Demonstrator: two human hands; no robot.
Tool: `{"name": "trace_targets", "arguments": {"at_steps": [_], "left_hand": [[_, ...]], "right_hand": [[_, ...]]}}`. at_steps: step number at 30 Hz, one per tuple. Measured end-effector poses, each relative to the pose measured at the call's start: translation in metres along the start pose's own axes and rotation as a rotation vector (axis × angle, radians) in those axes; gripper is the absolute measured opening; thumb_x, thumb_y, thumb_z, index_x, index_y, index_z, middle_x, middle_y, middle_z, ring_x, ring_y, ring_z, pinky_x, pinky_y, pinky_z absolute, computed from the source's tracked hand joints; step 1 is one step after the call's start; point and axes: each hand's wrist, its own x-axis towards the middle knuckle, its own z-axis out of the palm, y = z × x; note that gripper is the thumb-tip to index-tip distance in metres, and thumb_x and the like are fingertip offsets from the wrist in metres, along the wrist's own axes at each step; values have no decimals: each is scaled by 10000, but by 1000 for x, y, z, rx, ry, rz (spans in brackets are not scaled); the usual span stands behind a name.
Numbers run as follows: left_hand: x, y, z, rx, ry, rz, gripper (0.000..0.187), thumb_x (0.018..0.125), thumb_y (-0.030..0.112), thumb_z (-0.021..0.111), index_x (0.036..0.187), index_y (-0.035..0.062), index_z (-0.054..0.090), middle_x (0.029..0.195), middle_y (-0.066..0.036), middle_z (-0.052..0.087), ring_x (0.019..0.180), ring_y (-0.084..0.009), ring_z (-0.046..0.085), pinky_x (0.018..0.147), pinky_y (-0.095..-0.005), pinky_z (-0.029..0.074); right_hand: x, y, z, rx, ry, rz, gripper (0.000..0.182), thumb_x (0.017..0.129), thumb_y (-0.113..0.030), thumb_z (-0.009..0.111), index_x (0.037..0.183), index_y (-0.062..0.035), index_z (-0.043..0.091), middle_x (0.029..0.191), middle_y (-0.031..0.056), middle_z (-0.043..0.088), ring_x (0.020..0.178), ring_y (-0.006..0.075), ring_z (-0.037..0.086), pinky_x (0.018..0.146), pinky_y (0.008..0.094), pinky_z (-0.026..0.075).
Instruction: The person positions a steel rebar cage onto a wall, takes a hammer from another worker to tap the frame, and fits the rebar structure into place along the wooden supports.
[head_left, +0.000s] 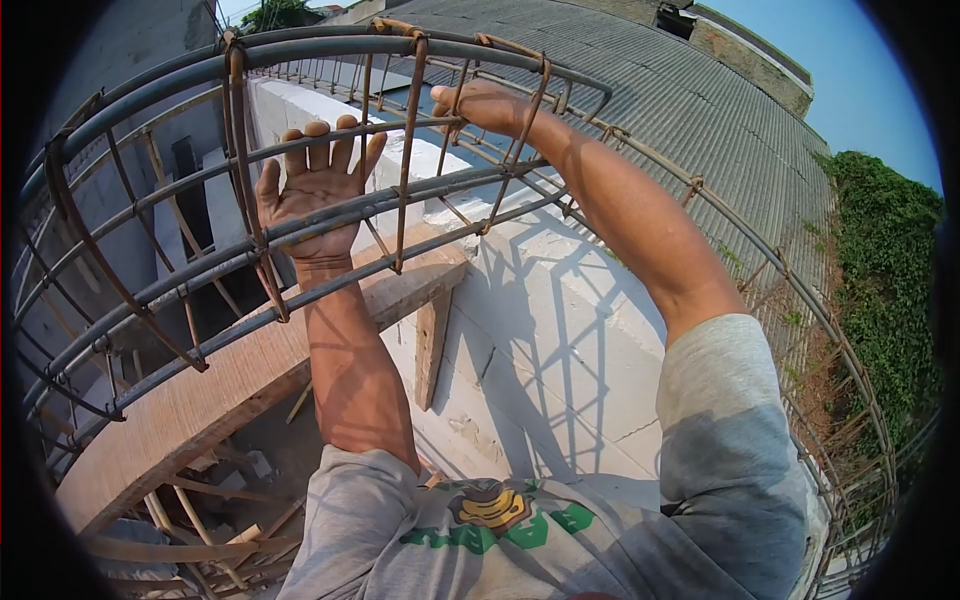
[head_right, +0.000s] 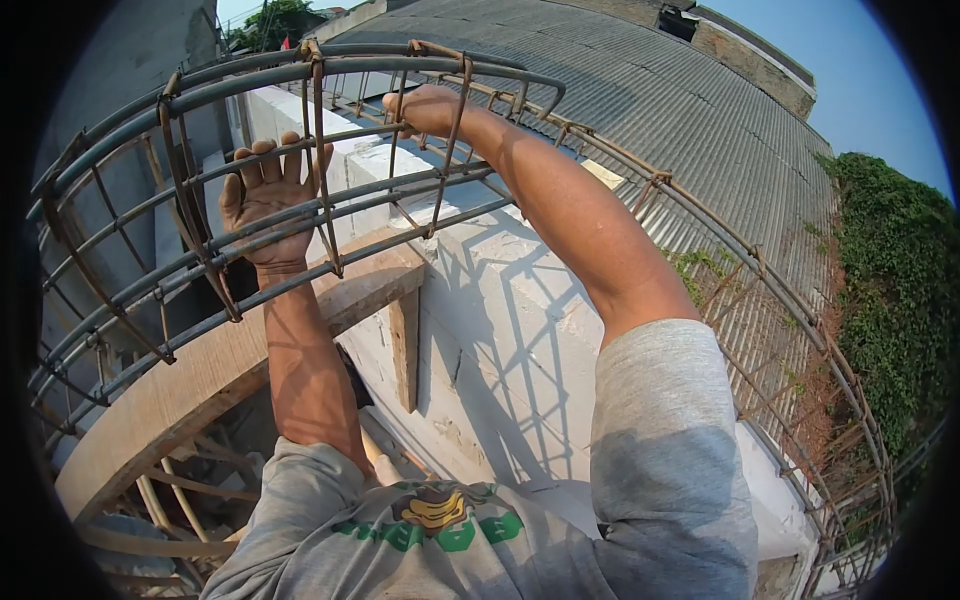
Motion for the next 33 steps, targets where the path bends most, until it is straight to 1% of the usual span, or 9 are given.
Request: {"name": "trace_targets", "arguments": {"at_steps": [6,9,13,16,17,20,21,25,33], "left_hand": [[-3,2,8,80,70,-3,504,920,495,355,1185,153,613,1261,-87,571,1282,-285,417,1023,-574,360],[-2,1,12,55,113,-7,515,891,516,400,1178,148,618,1235,-96,584,1261,-282,446,988,-559,413],[-1,1,20,74,111,-38,436,907,448,453,1149,134,635,1216,-64,604,1262,-232,451,1076,-530,310],[-8,-1,26,51,307,34,407,917,415,463,1066,97,670,1125,-82,652,1220,-253,494,1067,-540,312],[-14,-1,20,-29,329,56,379,926,376,478,970,65,691,1035,-129,679,1136,-280,562,1035,-534,360],[-26,-8,12,-25,461,218,352,927,361,502,862,71,690,926,-160,683,928,-295,641,960,-512,432],[-24,-12,14,69,548,288,456,963,405,417,707,89,625,658,-98,619,607,-224,583,763,-420,484],[-26,-11,5,83,352,237,577,998,470,224,595,132,461,424,14,326,421,-127,279,542,-301,324],[-29,-10,23,240,538,232,591,993,491,192,687,107,521,425,8,345,422,-138,301,513,-303,331]], "right_hand": [[-16,-9,-6,-86,-22,-68,714,936,-575,284,902,-6,715,849,134,707,913,246,666,842,400,481],[-17,-6,-5,-69,-73,27,555,978,-440,271,1017,-37,650,845,107,707,935,269,638,824,353,478],[-46,-23,-7,-292,147,-172,410,977,-314,333,984,-15,613,972,146,664,923,304,629,820,415,476],[-64,-13,-18,-239,182,-173,436,965,-402,387,975,-39,629,957,180,638,898,346,591,828,415,435],[-76,-20,-28,-412,103,-129,381,960,-347,415,1097,-47,605,1056,200,626,986,367,586,896,415,437],[-111,-14,-45,-595,83,60,390,953,-327,425,1172,-59,605,1144,193,616,1087,340,578,930,437,450],[-131,-23,-55,-637,100,78,386,949,-320,434,1168,-60,618,1150,186,619,1097,322,583,915,444,464],[-173,-59,-116,-615,7,325,394,888,-370,547,1094,-57,669,974,210,671,933,267,660,826,410,510],[-153,-45,-188,-527,438,136,600,856,-552,426,1197,-90,600,1176,245,523,1127,305,490,925,502,377]]}}
